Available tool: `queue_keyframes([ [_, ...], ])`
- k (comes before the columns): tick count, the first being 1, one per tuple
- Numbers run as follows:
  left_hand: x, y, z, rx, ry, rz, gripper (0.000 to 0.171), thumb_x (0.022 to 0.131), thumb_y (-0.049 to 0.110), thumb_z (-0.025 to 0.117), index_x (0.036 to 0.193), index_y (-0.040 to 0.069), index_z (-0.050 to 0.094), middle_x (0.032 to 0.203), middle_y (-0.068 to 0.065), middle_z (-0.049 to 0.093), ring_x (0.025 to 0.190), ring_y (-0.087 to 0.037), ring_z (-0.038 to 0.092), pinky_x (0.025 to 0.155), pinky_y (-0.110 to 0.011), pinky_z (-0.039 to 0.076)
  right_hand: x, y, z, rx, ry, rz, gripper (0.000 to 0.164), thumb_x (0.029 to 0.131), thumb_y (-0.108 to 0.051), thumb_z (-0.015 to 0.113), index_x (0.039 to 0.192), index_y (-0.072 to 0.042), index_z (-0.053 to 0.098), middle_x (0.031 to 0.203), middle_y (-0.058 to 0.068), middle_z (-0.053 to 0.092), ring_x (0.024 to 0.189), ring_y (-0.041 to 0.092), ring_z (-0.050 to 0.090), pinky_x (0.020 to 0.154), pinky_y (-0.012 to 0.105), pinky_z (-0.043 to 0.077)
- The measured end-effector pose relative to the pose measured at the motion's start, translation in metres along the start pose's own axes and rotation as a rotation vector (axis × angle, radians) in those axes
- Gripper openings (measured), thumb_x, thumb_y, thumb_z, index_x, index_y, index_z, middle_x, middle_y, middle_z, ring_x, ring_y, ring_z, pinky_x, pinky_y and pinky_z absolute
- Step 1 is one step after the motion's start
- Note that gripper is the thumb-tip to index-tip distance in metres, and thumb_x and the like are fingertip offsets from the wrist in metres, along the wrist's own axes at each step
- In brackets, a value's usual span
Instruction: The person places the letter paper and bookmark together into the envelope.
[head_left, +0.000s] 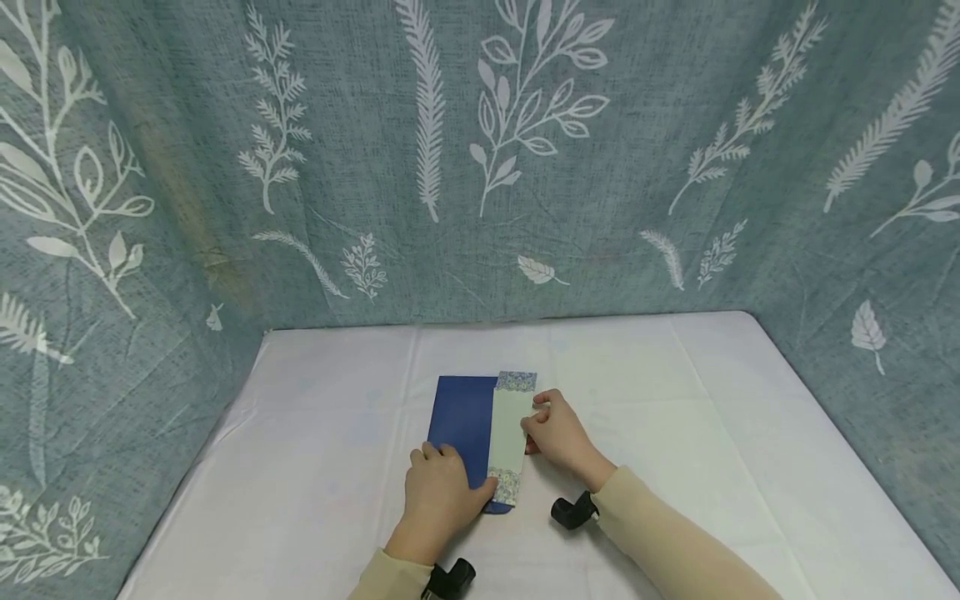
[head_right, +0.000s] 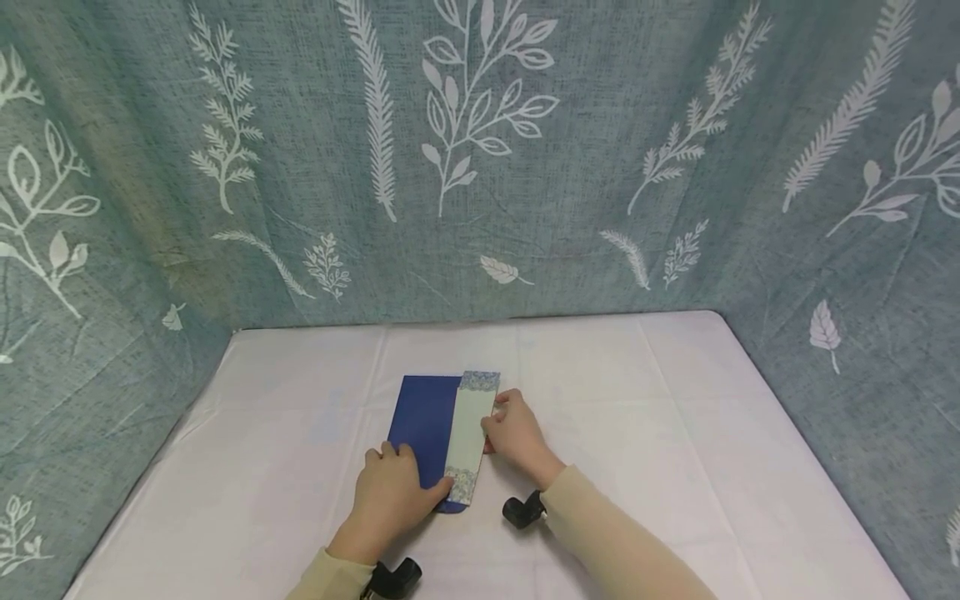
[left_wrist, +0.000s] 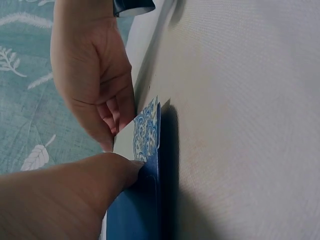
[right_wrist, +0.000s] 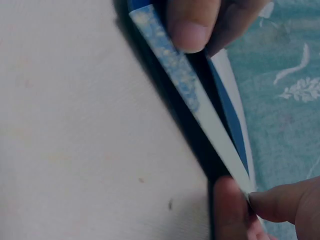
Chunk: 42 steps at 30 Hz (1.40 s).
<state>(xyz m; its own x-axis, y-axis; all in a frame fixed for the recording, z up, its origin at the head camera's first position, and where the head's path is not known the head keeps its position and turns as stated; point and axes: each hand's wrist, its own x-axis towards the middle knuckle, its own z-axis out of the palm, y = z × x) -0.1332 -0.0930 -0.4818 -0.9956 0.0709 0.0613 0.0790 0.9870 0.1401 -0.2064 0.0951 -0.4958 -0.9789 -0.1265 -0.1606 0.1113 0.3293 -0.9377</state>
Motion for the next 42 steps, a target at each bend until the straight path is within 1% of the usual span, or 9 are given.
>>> queue_keyframes([
  [5, 0.001, -0.001, 0.002, -0.007, 0.013, 0.007, 0.096, 0.076, 0.066, 0.066, 0.116, -0.021, 0.056, 0.114, -0.041, 0.053, 0.101, -0.05, 0.054, 0.071, -0.049, 0.053, 0.001, 0.001, 0.001, -0.131, 0.032, -0.031, 0.065, 0.092, -0.008, 0.061, 0.147, 0.002, 0.028, 0.08, 0.007, 0.061, 0.053, 0.018, 0.064, 0.056, 0.032, 0.051],
  [9, 0.001, -0.002, 0.002, -0.003, 0.02, 0.013, 0.096, 0.076, 0.066, 0.065, 0.116, -0.02, 0.057, 0.113, -0.041, 0.053, 0.1, -0.05, 0.054, 0.069, -0.048, 0.054, -0.002, 0.0, 0.0, -0.161, 0.01, -0.043, 0.069, 0.092, -0.008, 0.061, 0.149, 0.003, 0.025, 0.075, 0.004, 0.063, 0.053, 0.018, 0.064, 0.061, 0.031, 0.052],
  [13, 0.001, -0.002, 0.001, -0.004, 0.003, 0.005, 0.096, 0.077, 0.067, 0.064, 0.118, -0.02, 0.056, 0.117, -0.041, 0.052, 0.103, -0.051, 0.053, 0.07, -0.048, 0.054, -0.004, 0.001, 0.001, -0.154, -0.026, -0.058, 0.068, 0.093, -0.008, 0.06, 0.149, 0.004, 0.025, 0.073, 0.004, 0.064, 0.053, 0.018, 0.064, 0.064, 0.031, 0.053],
  [17, 0.0, -0.002, 0.002, -0.014, 0.0, -0.003, 0.096, 0.078, 0.066, 0.064, 0.119, -0.02, 0.055, 0.118, -0.041, 0.051, 0.105, -0.051, 0.052, 0.072, -0.049, 0.053, -0.005, 0.0, 0.003, -0.143, -0.035, -0.065, 0.067, 0.093, -0.008, 0.06, 0.149, 0.003, 0.025, 0.073, 0.004, 0.064, 0.053, 0.019, 0.064, 0.063, 0.03, 0.053],
  [27, -0.001, -0.002, -0.001, -0.032, 0.006, 0.001, 0.093, 0.079, 0.063, 0.064, 0.119, -0.02, 0.055, 0.113, -0.039, 0.053, 0.102, -0.05, 0.053, 0.072, -0.049, 0.053, 0.002, -0.005, 0.007, -0.114, -0.045, -0.034, 0.067, 0.091, -0.006, 0.062, 0.149, 0.001, 0.029, 0.075, 0.007, 0.064, 0.052, 0.018, 0.063, 0.055, 0.032, 0.054],
  [31, -0.001, -0.003, -0.001, -0.041, 0.002, -0.007, 0.093, 0.079, 0.063, 0.064, 0.119, -0.02, 0.055, 0.112, -0.038, 0.053, 0.101, -0.049, 0.053, 0.071, -0.049, 0.053, 0.007, -0.008, 0.012, -0.065, -0.064, -0.005, 0.065, 0.09, -0.005, 0.063, 0.147, 0.0, 0.032, 0.077, 0.009, 0.064, 0.051, 0.018, 0.063, 0.053, 0.033, 0.055],
  [35, -0.001, -0.004, -0.001, -0.061, 0.0, -0.014, 0.092, 0.079, 0.063, 0.064, 0.119, -0.019, 0.055, 0.115, -0.039, 0.053, 0.103, -0.049, 0.052, 0.073, -0.05, 0.052, 0.01, -0.01, 0.018, -0.019, -0.075, 0.001, 0.062, 0.09, -0.002, 0.063, 0.145, 0.002, 0.034, 0.075, 0.011, 0.063, 0.049, 0.016, 0.062, 0.052, 0.034, 0.055],
  [39, -0.001, -0.005, -0.001, -0.078, 0.001, -0.012, 0.091, 0.08, 0.063, 0.063, 0.12, -0.018, 0.055, 0.119, -0.04, 0.052, 0.105, -0.05, 0.051, 0.076, -0.051, 0.051, 0.014, -0.011, 0.026, -0.011, -0.072, -0.016, 0.06, 0.089, 0.0, 0.063, 0.142, 0.005, 0.036, 0.074, 0.012, 0.062, 0.047, 0.015, 0.061, 0.051, 0.033, 0.055],
  [42, -0.001, -0.005, 0.0, -0.078, 0.004, -0.009, 0.089, 0.08, 0.062, 0.064, 0.12, -0.018, 0.056, 0.118, -0.039, 0.052, 0.104, -0.049, 0.052, 0.075, -0.051, 0.052, 0.016, -0.011, 0.031, -0.007, -0.084, -0.022, 0.058, 0.089, 0.0, 0.063, 0.141, 0.006, 0.037, 0.078, 0.012, 0.059, 0.048, 0.016, 0.061, 0.051, 0.033, 0.055],
])
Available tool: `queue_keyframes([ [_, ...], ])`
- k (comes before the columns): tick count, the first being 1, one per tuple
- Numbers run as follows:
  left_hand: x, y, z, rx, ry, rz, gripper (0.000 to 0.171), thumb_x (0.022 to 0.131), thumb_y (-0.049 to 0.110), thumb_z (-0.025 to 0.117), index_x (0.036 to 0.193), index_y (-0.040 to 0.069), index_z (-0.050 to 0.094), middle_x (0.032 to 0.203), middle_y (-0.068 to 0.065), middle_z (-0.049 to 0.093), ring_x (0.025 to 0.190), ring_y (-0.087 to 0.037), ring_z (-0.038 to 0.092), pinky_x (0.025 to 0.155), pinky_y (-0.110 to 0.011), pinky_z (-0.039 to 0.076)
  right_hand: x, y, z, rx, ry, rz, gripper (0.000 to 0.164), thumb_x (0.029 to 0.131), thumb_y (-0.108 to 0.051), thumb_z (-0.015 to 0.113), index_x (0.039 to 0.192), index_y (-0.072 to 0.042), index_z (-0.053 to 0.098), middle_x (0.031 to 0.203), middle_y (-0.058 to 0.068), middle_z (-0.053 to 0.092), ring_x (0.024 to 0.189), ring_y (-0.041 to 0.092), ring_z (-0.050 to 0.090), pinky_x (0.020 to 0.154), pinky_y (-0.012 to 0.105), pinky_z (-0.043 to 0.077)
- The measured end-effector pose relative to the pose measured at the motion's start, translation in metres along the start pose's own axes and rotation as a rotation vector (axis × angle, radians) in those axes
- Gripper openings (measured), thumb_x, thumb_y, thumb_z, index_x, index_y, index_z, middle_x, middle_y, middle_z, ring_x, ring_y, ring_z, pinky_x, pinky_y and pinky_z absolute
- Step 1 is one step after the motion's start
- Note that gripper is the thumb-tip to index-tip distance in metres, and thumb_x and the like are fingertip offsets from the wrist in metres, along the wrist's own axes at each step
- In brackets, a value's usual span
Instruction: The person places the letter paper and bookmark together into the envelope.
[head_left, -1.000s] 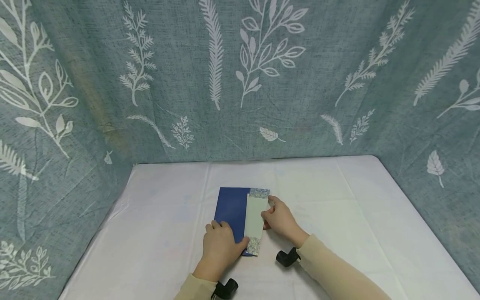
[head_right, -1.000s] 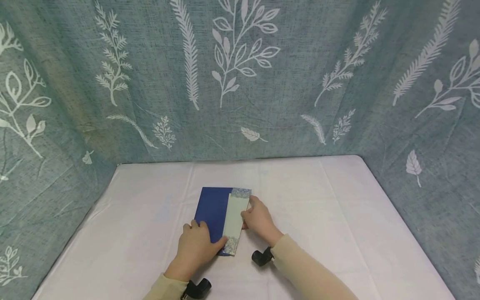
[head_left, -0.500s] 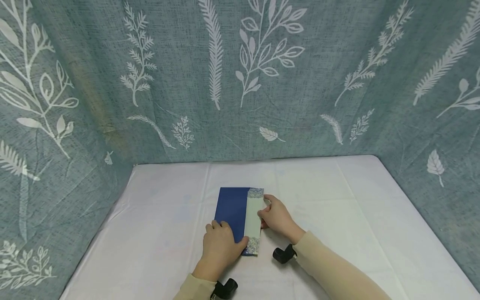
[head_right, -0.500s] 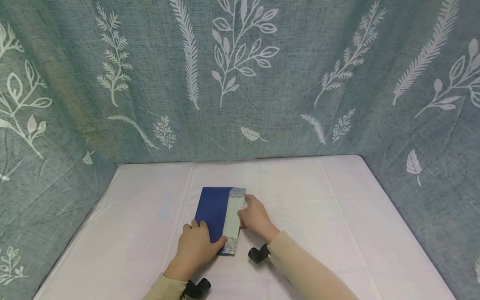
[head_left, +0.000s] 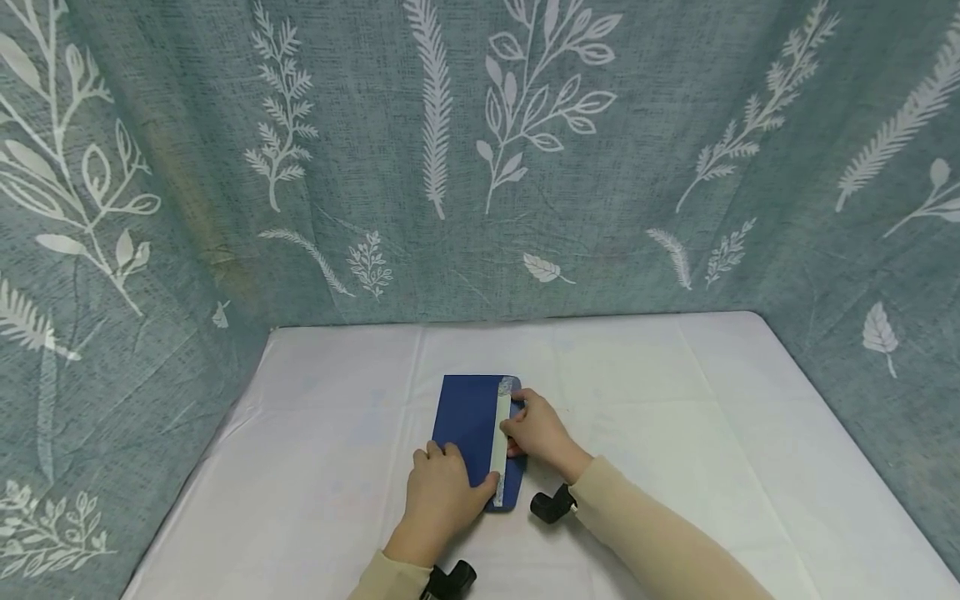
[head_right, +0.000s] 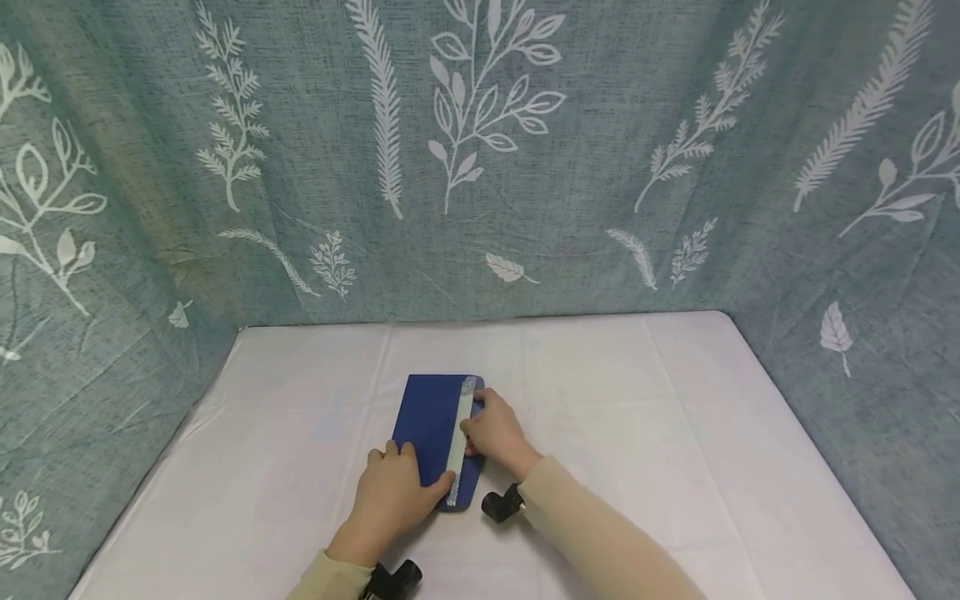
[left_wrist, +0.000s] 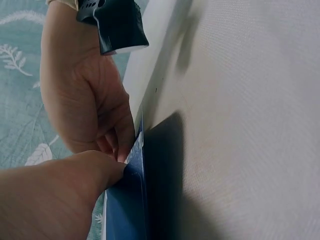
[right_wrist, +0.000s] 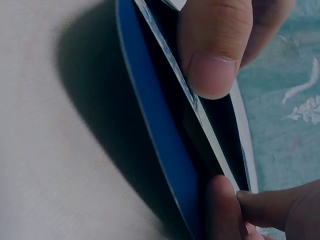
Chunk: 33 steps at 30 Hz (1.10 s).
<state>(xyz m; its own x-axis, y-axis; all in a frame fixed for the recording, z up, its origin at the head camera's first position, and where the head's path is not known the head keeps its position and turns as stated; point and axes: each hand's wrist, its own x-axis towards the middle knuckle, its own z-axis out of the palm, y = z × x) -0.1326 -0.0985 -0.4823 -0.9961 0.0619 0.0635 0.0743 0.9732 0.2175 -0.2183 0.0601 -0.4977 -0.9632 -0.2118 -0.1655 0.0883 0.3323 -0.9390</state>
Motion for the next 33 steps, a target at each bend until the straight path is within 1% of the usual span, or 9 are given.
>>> queue_keyframes([
  [5, 0.0, -0.001, 0.002, 0.006, 0.024, 0.01, 0.088, 0.08, 0.061, 0.064, 0.119, -0.017, 0.057, 0.114, -0.038, 0.054, 0.1, -0.047, 0.053, 0.073, -0.049, 0.052, 0.001, -0.002, 0.001, 0.025, -0.043, 0.027, 0.056, 0.09, -0.001, 0.062, 0.14, 0.006, 0.038, 0.082, 0.013, 0.058, 0.052, 0.017, 0.063, 0.053, 0.034, 0.055],
  [11, 0.001, -0.001, 0.002, 0.018, 0.039, 0.02, 0.088, 0.08, 0.061, 0.064, 0.118, -0.018, 0.057, 0.115, -0.038, 0.053, 0.1, -0.048, 0.053, 0.073, -0.049, 0.052, 0.0, -0.002, -0.002, 0.068, -0.071, 0.046, 0.058, 0.087, 0.003, 0.063, 0.138, 0.008, 0.038, 0.081, 0.015, 0.061, 0.053, 0.018, 0.064, 0.055, 0.034, 0.056],
  [19, -0.001, 0.0, -0.002, -0.003, 0.038, 0.028, 0.088, 0.079, 0.06, 0.066, 0.117, -0.019, 0.057, 0.115, -0.04, 0.053, 0.101, -0.05, 0.053, 0.076, -0.05, 0.051, 0.001, -0.004, 0.001, 0.027, -0.048, 0.02, 0.056, 0.087, 0.002, 0.064, 0.137, 0.008, 0.038, 0.076, 0.013, 0.062, 0.051, 0.018, 0.064, 0.054, 0.033, 0.055],
  [29, 0.0, 0.003, -0.002, 0.015, 0.007, 0.027, 0.09, 0.079, 0.061, 0.067, 0.118, -0.02, 0.056, 0.118, -0.042, 0.052, 0.104, -0.052, 0.052, 0.076, -0.051, 0.052, 0.001, -0.009, 0.001, -0.028, -0.07, 0.019, 0.057, 0.088, 0.001, 0.063, 0.139, 0.008, 0.038, 0.07, 0.011, 0.063, 0.05, 0.017, 0.063, 0.053, 0.031, 0.054],
  [33, 0.0, 0.004, -0.001, 0.014, 0.011, 0.016, 0.09, 0.077, 0.06, 0.068, 0.117, -0.019, 0.056, 0.116, -0.04, 0.052, 0.102, -0.05, 0.053, 0.074, -0.05, 0.052, 0.0, -0.011, 0.0, -0.015, -0.083, 0.022, 0.057, 0.088, 0.002, 0.062, 0.14, 0.007, 0.038, 0.07, 0.012, 0.064, 0.052, 0.017, 0.064, 0.054, 0.031, 0.055],
])
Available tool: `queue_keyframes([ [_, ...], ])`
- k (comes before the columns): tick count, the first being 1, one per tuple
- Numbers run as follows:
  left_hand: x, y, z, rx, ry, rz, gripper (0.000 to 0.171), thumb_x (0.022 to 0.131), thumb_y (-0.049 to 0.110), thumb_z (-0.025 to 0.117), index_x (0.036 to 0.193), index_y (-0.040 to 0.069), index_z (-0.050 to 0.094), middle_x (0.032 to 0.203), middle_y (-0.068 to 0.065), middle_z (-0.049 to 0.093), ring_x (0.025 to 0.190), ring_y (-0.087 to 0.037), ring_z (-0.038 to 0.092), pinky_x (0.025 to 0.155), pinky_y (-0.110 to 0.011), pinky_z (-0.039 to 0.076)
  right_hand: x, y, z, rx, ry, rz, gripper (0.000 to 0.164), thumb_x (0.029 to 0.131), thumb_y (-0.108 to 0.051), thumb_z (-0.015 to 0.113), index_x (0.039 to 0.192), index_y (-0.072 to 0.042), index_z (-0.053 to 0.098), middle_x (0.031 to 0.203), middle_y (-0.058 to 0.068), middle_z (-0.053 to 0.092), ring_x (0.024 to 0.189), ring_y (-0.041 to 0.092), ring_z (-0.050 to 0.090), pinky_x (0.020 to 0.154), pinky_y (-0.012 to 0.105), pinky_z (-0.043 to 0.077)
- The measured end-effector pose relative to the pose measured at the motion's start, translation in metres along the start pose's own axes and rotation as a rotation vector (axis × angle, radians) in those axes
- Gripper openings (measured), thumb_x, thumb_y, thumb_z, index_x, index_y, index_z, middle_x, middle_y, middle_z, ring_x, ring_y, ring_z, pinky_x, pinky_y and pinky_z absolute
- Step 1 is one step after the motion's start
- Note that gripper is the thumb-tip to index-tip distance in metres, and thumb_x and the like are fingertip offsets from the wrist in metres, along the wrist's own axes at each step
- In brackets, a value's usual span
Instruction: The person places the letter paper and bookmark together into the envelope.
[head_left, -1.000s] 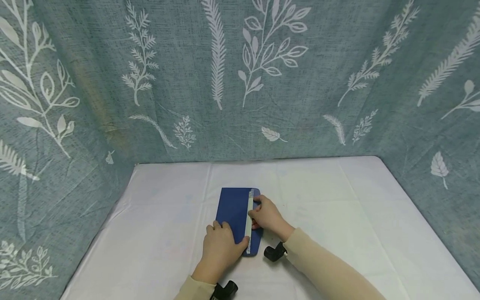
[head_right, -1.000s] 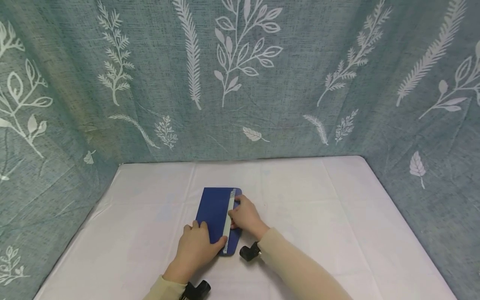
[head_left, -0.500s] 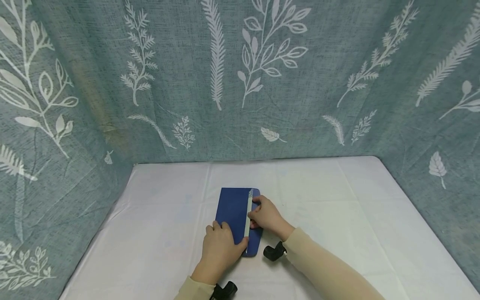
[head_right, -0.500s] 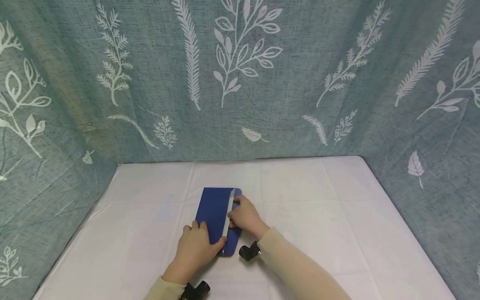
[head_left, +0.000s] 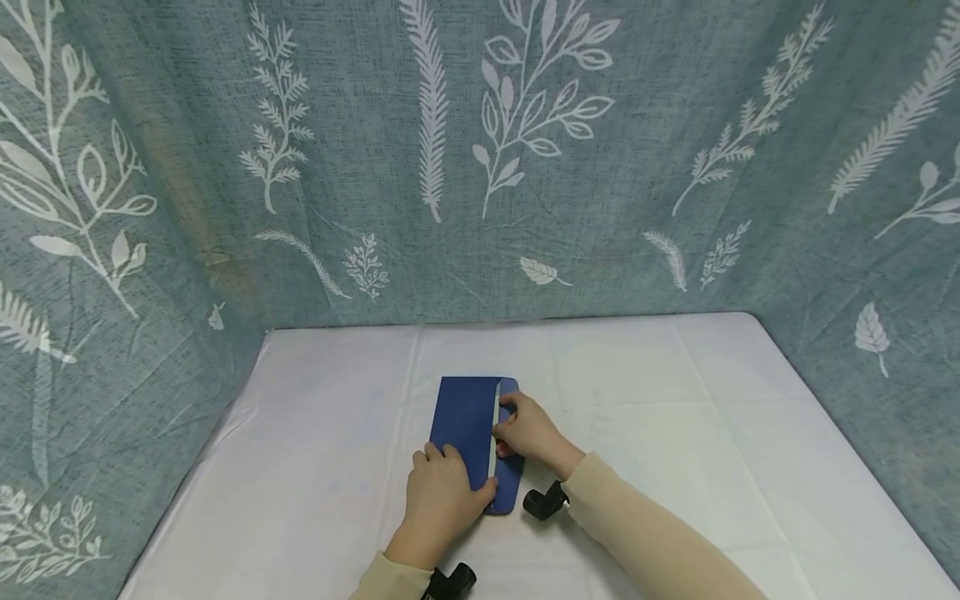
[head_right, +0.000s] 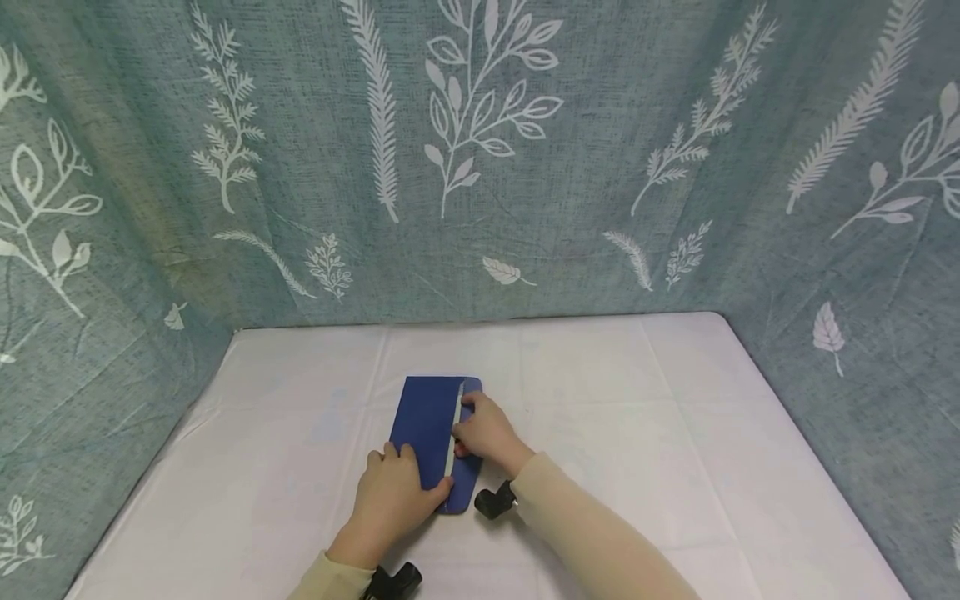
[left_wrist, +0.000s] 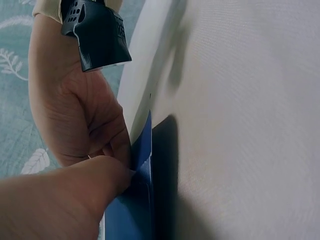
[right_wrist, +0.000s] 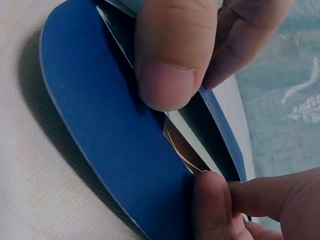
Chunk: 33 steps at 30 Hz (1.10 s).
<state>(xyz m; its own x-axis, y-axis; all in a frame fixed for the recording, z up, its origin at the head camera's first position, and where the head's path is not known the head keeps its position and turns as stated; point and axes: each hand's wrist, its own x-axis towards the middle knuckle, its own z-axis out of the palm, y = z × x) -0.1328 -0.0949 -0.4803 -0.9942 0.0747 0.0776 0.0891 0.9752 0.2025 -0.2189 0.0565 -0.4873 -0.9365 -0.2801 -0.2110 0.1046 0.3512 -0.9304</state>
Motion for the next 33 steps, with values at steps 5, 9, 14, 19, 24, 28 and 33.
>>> queue_keyframes([
  [5, -0.001, 0.0, 0.002, 0.003, 0.023, -0.009, 0.089, 0.075, 0.058, 0.07, 0.115, -0.02, 0.057, 0.112, -0.04, 0.053, 0.097, -0.048, 0.054, 0.072, -0.05, 0.052, 0.0, 0.0, 0.001, 0.005, -0.02, 0.002, 0.057, 0.089, 0.004, 0.06, 0.141, 0.008, 0.037, 0.071, 0.013, 0.064, 0.052, 0.016, 0.064, 0.054, 0.031, 0.055],
  [9, -0.002, 0.001, 0.002, 0.024, 0.029, -0.005, 0.089, 0.074, 0.057, 0.071, 0.114, -0.021, 0.057, 0.112, -0.041, 0.053, 0.098, -0.049, 0.055, 0.072, -0.05, 0.052, 0.0, 0.0, 0.003, -0.006, -0.026, -0.008, 0.056, 0.089, 0.004, 0.06, 0.14, 0.008, 0.039, 0.07, 0.013, 0.064, 0.051, 0.016, 0.063, 0.054, 0.031, 0.055],
  [14, -0.001, 0.001, 0.004, 0.048, 0.025, -0.001, 0.09, 0.074, 0.057, 0.071, 0.114, -0.022, 0.056, 0.113, -0.042, 0.053, 0.099, -0.05, 0.055, 0.072, -0.051, 0.052, 0.0, -0.001, 0.003, -0.014, -0.029, -0.006, 0.054, 0.088, 0.004, 0.06, 0.139, 0.007, 0.042, 0.069, 0.012, 0.064, 0.051, 0.015, 0.062, 0.054, 0.031, 0.054],
  [19, 0.0, 0.001, 0.005, 0.062, 0.015, -0.002, 0.091, 0.075, 0.059, 0.07, 0.116, -0.021, 0.056, 0.116, -0.042, 0.053, 0.103, -0.051, 0.054, 0.074, -0.051, 0.052, 0.002, 0.0, 0.004, -0.038, -0.021, -0.009, 0.053, 0.089, 0.004, 0.061, 0.139, 0.006, 0.044, 0.067, 0.011, 0.063, 0.05, 0.014, 0.061, 0.054, 0.029, 0.054],
  [24, 0.005, -0.001, 0.005, 0.083, 0.043, 0.004, 0.09, 0.075, 0.059, 0.07, 0.114, -0.021, 0.057, 0.112, -0.041, 0.054, 0.098, -0.049, 0.056, 0.07, -0.049, 0.053, 0.005, 0.0, 0.004, -0.06, 0.005, -0.04, 0.054, 0.089, 0.003, 0.059, 0.14, 0.007, 0.042, 0.068, 0.009, 0.061, 0.051, 0.014, 0.062, 0.054, 0.029, 0.054],
  [28, 0.011, -0.002, 0.005, 0.082, 0.057, 0.002, 0.09, 0.076, 0.059, 0.07, 0.114, -0.022, 0.057, 0.112, -0.041, 0.054, 0.097, -0.048, 0.056, 0.07, -0.049, 0.052, 0.006, 0.004, -0.003, -0.157, 0.065, -0.111, 0.051, 0.091, -0.003, 0.057, 0.139, 0.006, 0.042, 0.076, 0.006, 0.061, 0.057, 0.013, 0.063, 0.055, 0.029, 0.053],
  [33, 0.013, -0.005, 0.007, 0.077, 0.036, 0.0, 0.095, 0.076, 0.065, 0.067, 0.117, -0.02, 0.056, 0.115, -0.04, 0.053, 0.1, -0.048, 0.054, 0.074, -0.049, 0.052, 0.001, 0.013, -0.017, -0.258, 0.164, -0.17, 0.049, 0.094, -0.016, 0.06, 0.139, -0.001, 0.046, 0.093, 0.003, 0.062, 0.075, 0.015, 0.063, 0.063, 0.031, 0.051],
])
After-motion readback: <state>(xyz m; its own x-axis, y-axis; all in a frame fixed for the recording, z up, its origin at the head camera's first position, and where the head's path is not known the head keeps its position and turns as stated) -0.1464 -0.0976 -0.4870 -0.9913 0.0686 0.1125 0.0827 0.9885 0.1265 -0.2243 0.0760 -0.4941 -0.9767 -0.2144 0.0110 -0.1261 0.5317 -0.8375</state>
